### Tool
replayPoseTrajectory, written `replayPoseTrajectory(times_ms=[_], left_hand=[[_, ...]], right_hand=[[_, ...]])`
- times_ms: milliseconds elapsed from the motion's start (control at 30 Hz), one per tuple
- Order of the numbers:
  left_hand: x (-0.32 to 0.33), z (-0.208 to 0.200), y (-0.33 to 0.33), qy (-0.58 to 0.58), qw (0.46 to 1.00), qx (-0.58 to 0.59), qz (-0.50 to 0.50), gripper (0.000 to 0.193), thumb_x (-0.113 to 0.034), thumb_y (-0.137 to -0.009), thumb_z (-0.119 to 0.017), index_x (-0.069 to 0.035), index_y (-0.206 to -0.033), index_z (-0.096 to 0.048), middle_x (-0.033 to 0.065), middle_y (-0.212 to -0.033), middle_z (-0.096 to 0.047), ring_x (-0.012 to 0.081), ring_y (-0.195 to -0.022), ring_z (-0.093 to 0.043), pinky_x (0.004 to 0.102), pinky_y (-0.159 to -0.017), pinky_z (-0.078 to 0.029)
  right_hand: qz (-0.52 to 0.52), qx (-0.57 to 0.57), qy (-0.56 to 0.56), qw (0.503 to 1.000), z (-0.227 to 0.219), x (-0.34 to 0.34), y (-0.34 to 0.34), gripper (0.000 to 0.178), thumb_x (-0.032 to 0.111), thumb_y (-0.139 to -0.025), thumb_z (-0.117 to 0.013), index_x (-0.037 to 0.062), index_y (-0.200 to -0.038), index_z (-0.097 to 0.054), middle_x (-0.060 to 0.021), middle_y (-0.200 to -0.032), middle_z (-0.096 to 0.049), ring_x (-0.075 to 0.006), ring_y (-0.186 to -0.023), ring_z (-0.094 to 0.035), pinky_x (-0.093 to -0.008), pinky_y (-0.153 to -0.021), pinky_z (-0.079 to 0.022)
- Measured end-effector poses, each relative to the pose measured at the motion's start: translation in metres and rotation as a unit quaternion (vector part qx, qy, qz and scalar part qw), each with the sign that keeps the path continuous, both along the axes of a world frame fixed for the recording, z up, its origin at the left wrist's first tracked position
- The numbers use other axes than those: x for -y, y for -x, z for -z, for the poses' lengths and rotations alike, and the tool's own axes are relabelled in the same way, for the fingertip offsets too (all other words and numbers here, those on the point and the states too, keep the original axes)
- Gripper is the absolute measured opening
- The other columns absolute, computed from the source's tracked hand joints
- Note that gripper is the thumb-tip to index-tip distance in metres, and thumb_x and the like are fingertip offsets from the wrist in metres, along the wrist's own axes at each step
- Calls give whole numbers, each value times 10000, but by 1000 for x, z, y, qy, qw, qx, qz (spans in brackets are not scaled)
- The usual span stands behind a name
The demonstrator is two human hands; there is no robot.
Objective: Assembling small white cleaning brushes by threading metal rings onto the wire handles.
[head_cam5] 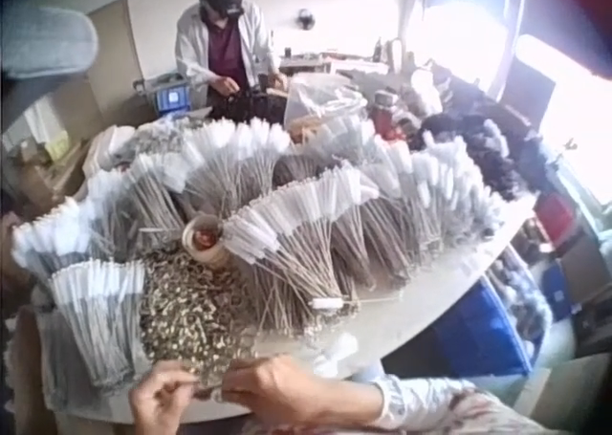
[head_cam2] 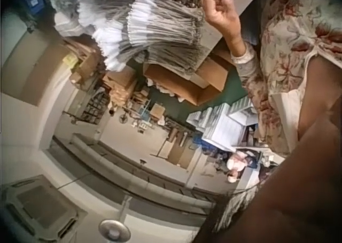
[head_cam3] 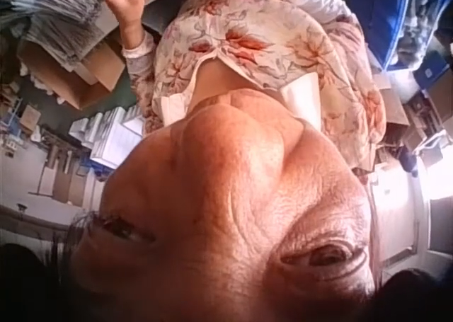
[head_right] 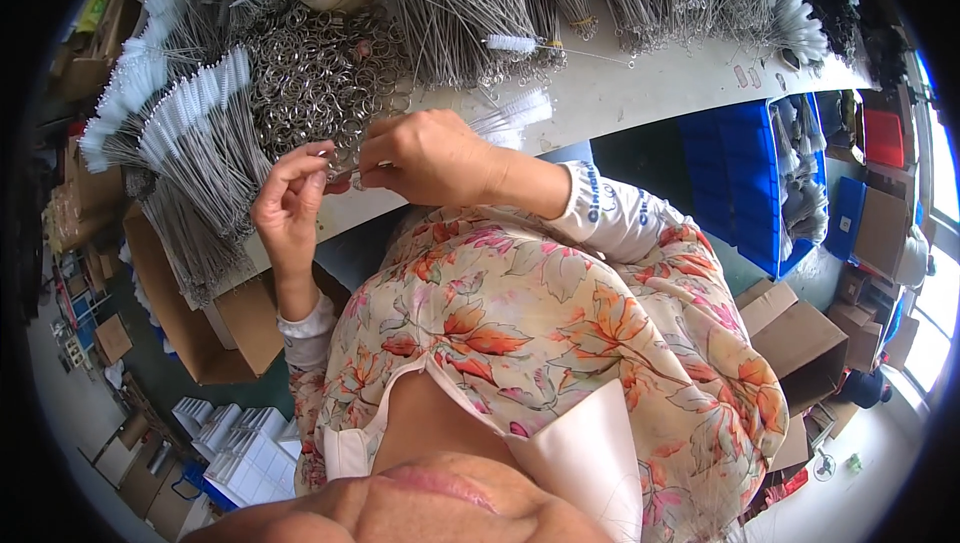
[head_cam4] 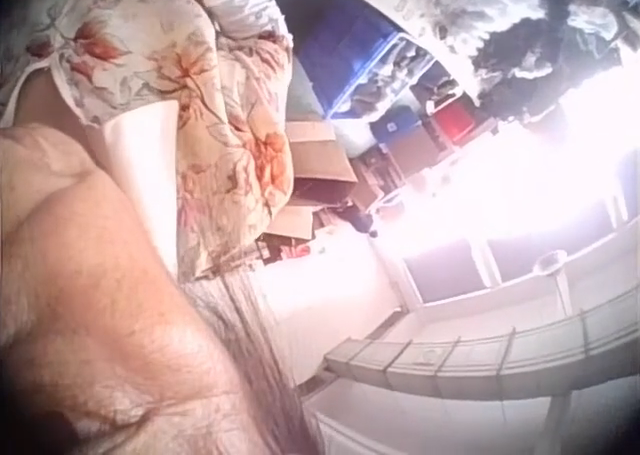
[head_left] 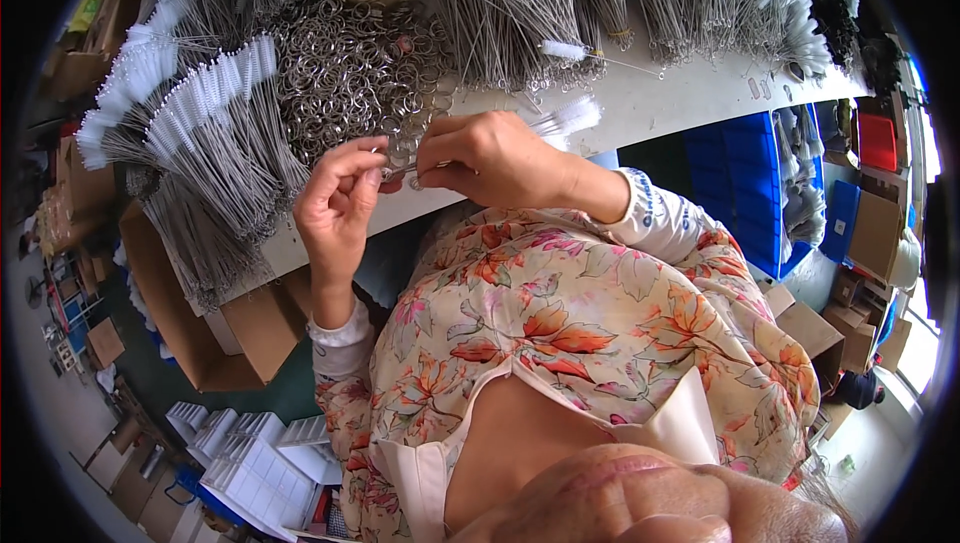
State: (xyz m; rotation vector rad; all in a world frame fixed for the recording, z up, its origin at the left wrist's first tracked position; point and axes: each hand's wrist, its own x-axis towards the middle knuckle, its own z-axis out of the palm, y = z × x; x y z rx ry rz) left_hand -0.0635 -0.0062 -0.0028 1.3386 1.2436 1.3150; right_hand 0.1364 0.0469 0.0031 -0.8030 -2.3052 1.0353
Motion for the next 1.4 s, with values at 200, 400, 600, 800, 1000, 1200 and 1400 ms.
replayPoseTrajectory(times_ms=[200,400,600,800,1000,1200,1400], left_hand=[[-26,-30,0,-27,989,-55,135,148,63,-800,-553,8,-914,-630,110,-1027,-602,74,-772,-587,176,-625,-487],[-31,-36,-13,-57,978,-87,181,229,117,-768,-556,16,-959,-631,107,-1015,-591,115,-818,-614,207,-713,-529],[-25,-36,-33,-202,975,-76,53,310,113,-729,-611,37,-1029,-612,120,-1005,-624,172,-838,-652,244,-728,-549],[-32,-36,-30,-313,937,-154,-24,323,92,-680,-645,17,-995,-639,119,-936,-654,164,-780,-662,246,-684,-554],[-34,-59,-18,-263,951,-149,59,303,121,-695,-593,30,-978,-648,117,-958,-652,152,-784,-656,239,-690,-553],[-33,-71,-2,-144,971,-116,151,197,-6,-836,-567,55,-1023,-577,73,-947,-597,99,-784,-567,199,-692,-451],[-19,-58,7,76,969,189,137,157,-131,-873,-579,8,-945,-590,-3,-729,-544,46,-571,-455,174,-506,-366]], right_hand=[[-12,-111,121,986,-12,-10,-16,132,124,-758,-661,30,-850,-644,-108,-807,-614,-262,-685,-600,-336,-623,-474],[6,-142,374,917,-1,-5,-30,155,182,-848,-622,30,-865,-647,4,-710,-589,-49,-537,-508,-199,-473,-389],[23,-272,457,847,-35,-15,-27,138,197,-848,-630,72,-895,-663,36,-661,-564,-32,-534,-455,-172,-485,-357],[80,-249,351,899,-53,-9,-9,159,173,-837,-643,24,-889,-659,23,-692,-585,-30,-587,-481,-184,-515,-399],[25,-123,331,935,-56,-17,-12,255,338,-837,-622,113,-940,-686,-67,-798,-684,-235,-648,-635,-366,-593,-477],[41,-223,307,924,-52,-7,1,153,119,-838,-634,7,-939,-612,11,-690,-574,-25,-550,-482,-169,-463,-374],[-33,-245,390,887,-53,-8,7,146,143,-829,-649,12,-890,-634,11,-722,-584,-31,-583,-487,-183,-515,-406]])
